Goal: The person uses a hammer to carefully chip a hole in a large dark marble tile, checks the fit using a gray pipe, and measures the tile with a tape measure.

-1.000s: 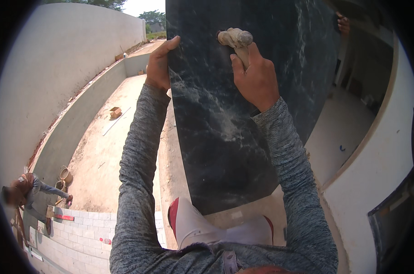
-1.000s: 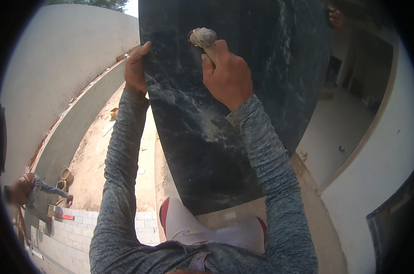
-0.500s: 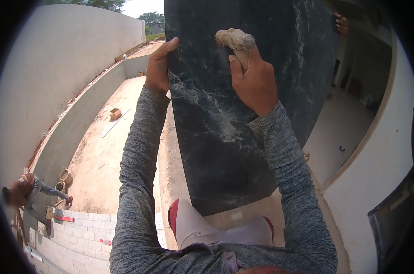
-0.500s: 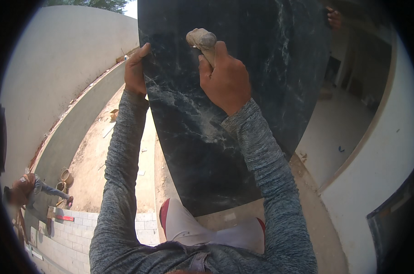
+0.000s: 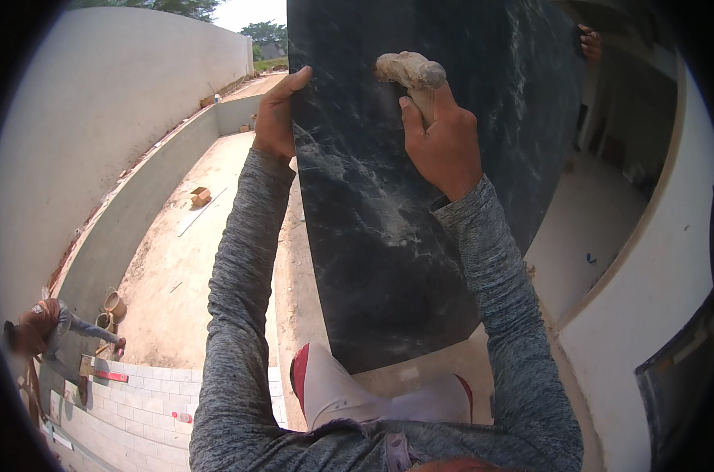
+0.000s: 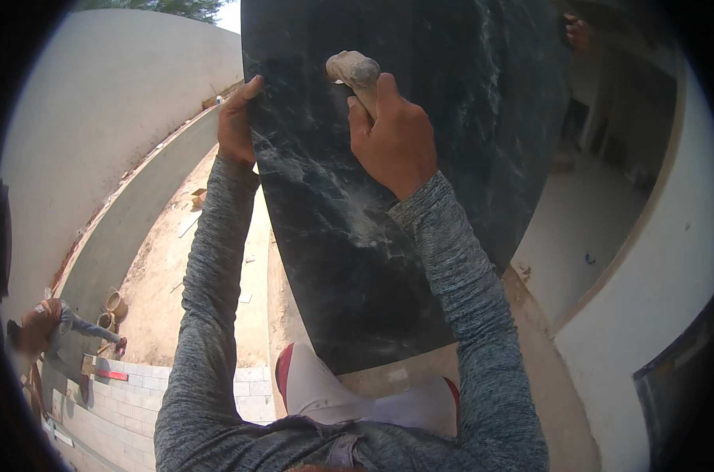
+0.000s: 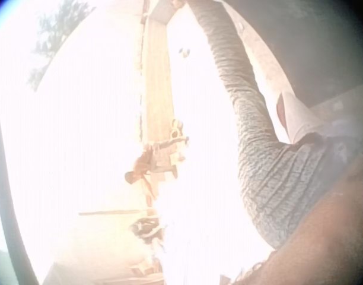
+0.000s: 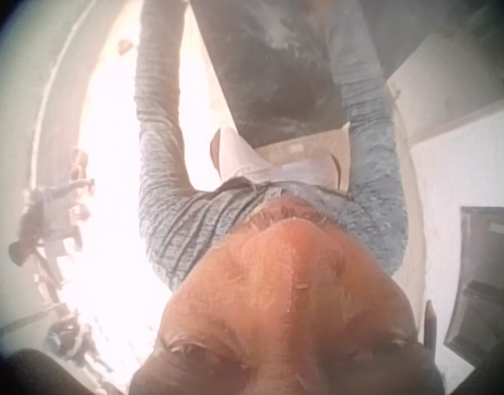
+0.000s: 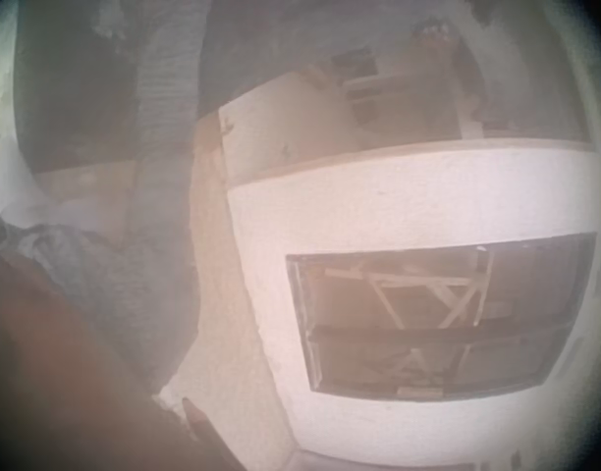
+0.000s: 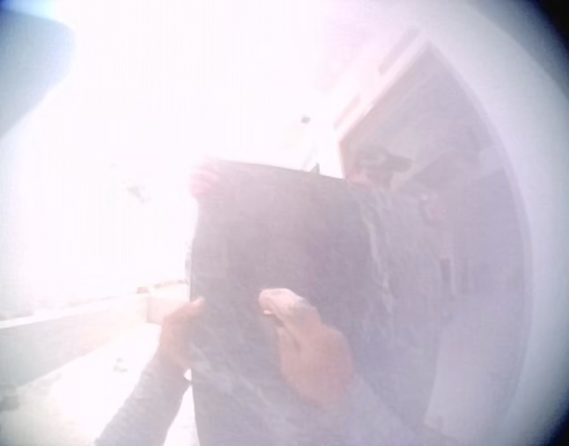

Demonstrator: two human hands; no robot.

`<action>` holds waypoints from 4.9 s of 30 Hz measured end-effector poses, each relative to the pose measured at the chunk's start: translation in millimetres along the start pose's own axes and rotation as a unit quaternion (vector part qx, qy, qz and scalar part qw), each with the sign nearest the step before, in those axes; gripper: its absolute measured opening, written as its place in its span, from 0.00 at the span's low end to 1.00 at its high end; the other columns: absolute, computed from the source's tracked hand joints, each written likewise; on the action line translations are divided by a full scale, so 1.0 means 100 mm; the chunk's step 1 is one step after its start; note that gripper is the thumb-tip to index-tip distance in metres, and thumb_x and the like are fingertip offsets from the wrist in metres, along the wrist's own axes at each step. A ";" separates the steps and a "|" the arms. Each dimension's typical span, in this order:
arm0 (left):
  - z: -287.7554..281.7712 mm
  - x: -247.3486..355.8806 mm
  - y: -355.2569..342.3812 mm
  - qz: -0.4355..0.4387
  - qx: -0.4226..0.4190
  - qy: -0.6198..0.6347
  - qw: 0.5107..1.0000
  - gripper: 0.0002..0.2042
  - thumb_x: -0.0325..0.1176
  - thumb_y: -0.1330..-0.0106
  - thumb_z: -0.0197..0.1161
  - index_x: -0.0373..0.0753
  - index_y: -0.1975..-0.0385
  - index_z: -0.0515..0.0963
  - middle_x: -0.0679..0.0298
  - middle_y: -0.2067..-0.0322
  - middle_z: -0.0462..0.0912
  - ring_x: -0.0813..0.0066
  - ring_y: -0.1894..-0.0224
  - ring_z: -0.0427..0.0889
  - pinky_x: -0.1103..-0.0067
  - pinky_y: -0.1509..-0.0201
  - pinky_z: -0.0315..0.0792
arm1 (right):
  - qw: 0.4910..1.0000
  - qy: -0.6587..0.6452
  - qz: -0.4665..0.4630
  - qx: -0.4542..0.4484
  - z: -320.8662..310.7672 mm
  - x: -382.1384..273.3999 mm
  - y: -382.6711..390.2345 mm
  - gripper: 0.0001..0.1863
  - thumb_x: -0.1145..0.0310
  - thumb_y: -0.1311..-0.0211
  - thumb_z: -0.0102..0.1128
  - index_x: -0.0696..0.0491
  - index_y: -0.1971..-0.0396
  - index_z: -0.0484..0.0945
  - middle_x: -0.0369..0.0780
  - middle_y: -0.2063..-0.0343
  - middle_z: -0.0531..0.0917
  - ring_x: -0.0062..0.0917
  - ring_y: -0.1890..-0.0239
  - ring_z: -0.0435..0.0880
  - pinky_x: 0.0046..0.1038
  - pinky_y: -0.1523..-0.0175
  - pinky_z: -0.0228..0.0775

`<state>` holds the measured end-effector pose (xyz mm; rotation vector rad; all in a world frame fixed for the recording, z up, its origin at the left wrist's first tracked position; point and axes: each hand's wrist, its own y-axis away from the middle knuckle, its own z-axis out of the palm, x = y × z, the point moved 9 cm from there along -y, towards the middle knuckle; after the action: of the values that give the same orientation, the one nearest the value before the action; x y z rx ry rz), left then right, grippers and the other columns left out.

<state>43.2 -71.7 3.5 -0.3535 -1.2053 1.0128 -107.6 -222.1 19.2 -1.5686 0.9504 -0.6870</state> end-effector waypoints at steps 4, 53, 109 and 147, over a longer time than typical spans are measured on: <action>0.06 -0.03 0.01 -0.004 0.000 -0.007 1.000 0.17 0.39 0.32 0.59 0.31 0.53 0.77 0.54 0.55 0.83 0.60 0.56 0.85 0.69 0.50 0.80 | 0.999 0.032 -0.003 -0.005 0.03 -0.01 0.01 0.11 0.66 0.37 0.58 0.57 0.64 0.69 0.46 0.82 0.80 0.39 0.80 0.84 0.36 0.76 0.77; 0.14 -0.03 0.04 -0.011 -0.016 0.002 1.000 0.18 0.39 0.31 0.57 0.30 0.50 0.75 0.53 0.54 0.83 0.59 0.55 0.85 0.68 0.48 0.80 | 1.000 0.007 -0.010 0.018 -0.04 -0.06 0.01 0.11 0.68 0.38 0.59 0.57 0.66 0.68 0.47 0.81 0.81 0.41 0.78 0.85 0.36 0.75 0.78; -0.14 0.13 0.02 0.037 -0.122 0.027 0.992 0.26 0.43 0.35 0.56 0.30 0.43 0.70 0.48 0.45 0.77 0.51 0.46 0.78 0.61 0.41 0.73 | 0.556 0.230 0.791 -0.111 -2.53 1.32 8.37 0.25 0.67 0.47 0.63 0.67 0.51 0.74 0.54 0.55 0.81 0.43 0.50 0.80 0.37 0.46 0.71; -0.39 -0.36 -0.06 0.083 0.015 -0.093 0.992 0.29 0.52 0.28 0.46 0.30 0.40 0.65 0.52 0.46 0.73 0.61 0.46 0.75 0.68 0.47 0.74 | 0.414 0.411 0.770 -0.259 -3.15 1.95 9.78 0.29 0.62 0.33 0.52 0.49 0.34 0.58 0.49 0.54 0.79 0.42 0.53 0.83 0.41 0.49 0.76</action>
<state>80.1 -92.6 -28.4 -0.3453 -1.3436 1.2273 -478.6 -601.9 -881.8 0.0303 2.8771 0.4088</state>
